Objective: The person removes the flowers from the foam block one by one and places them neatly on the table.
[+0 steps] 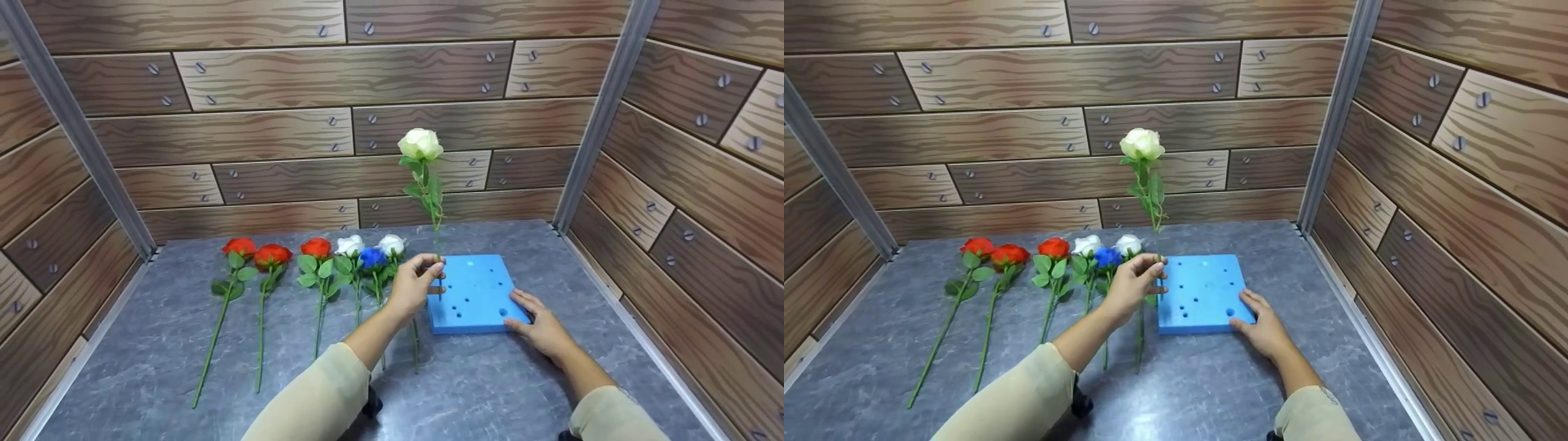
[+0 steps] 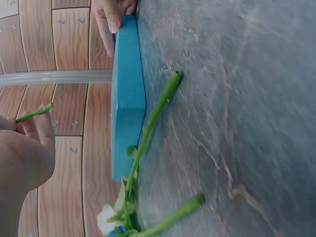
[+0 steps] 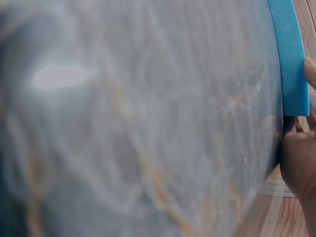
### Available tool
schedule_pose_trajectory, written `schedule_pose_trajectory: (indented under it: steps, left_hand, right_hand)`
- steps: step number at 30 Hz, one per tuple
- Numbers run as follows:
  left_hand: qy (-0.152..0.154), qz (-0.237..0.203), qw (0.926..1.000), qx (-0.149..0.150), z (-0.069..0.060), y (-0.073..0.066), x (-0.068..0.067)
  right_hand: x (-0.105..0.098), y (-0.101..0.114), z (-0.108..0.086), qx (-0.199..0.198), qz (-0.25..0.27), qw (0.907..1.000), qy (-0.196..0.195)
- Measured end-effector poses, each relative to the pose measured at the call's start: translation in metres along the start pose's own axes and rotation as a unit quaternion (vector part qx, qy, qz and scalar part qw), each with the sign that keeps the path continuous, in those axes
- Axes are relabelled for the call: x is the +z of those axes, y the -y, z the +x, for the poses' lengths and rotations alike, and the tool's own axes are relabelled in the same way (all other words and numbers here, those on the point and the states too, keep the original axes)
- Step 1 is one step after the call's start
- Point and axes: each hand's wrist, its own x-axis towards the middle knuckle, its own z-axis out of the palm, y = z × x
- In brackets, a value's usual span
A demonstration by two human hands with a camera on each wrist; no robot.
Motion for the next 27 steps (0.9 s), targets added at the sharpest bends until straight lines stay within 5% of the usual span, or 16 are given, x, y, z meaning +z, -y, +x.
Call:
schedule_pose_trajectory:
  steps: [16,27]
  left_hand:
    - [-0.025,0.028,0.9990,0.025,-0.017,-0.001,-0.031]
    - [-0.010,0.039,0.9992,-0.001,-0.038,-0.010,-0.057]
  right_hand:
    - [-0.002,0.000,0.001,-0.001,-0.005,1.0000,0.005]
    - [-0.001,0.000,0.002,0.009,-0.010,0.9998,0.016]
